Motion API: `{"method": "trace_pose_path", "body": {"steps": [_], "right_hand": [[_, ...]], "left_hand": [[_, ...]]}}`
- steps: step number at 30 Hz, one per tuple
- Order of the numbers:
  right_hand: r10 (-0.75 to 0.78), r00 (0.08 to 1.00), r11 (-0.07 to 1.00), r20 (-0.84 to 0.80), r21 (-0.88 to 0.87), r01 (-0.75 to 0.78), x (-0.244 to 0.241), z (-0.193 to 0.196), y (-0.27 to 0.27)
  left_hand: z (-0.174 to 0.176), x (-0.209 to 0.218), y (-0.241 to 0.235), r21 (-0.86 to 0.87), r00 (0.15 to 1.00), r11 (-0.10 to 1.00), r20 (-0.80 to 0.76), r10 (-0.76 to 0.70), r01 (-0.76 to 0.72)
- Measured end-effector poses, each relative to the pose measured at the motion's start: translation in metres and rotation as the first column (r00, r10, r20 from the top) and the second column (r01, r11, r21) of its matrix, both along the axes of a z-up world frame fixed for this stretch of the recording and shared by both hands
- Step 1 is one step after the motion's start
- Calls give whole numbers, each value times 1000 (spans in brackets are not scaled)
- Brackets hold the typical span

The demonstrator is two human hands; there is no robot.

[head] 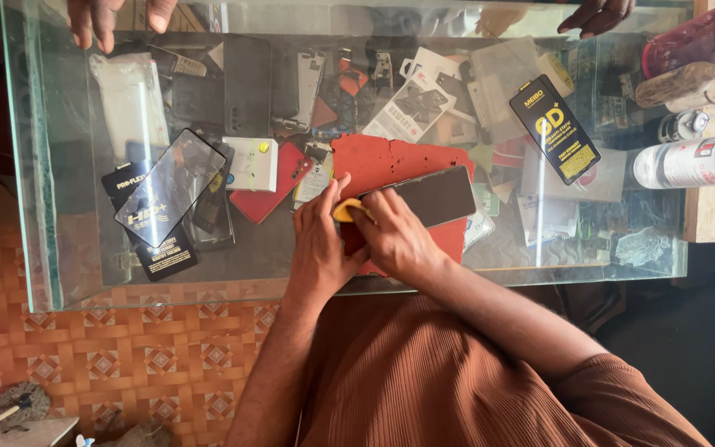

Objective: The person cleans a smartphone screen using a yellow cloth and a spray bottle. They repeatedly wipe the screen, occasionally reapplying liquid from the bottle, and continue wiping until the end of the clip.

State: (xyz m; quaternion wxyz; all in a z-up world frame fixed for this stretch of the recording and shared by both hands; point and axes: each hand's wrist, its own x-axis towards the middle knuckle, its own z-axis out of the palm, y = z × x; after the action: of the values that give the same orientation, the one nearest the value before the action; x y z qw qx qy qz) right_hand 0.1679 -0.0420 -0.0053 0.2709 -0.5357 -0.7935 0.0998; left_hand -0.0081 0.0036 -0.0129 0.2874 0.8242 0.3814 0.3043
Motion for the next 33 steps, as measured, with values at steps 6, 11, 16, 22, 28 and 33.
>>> {"method": "trace_pose_path", "body": {"steps": [6, 11, 16, 22, 28, 33], "right_hand": [[-320, 943, 947, 89, 52, 317, 19, 10, -2], [-145, 989, 989, 8, 43, 144, 2, 2, -9], [-254, 967, 957, 15, 147, 249, 37, -2, -1], [-268, 961, 950, 66, 184, 252, 42, -15, -5], [-288, 957, 946, 27, 166, 279, 38, -17, -6], [-429, 903, 897, 19, 129, 423, 71, -8, -15]], "left_hand": [[0, 1, 3, 69, 1000, 997, 16, -26, 25], [-2, -1, 1, 17, 1000, 1000, -17, -20, 20], [-2, 0, 0, 45, 1000, 999, 9, -17, 16], [-5, 0, -1, 74, 1000, 997, -15, -16, 17], [-1, 2, -1, 108, 1000, 994, -4, -1, 1], [2, 3, -2, 107, 1000, 994, -17, -6, 8]]}}
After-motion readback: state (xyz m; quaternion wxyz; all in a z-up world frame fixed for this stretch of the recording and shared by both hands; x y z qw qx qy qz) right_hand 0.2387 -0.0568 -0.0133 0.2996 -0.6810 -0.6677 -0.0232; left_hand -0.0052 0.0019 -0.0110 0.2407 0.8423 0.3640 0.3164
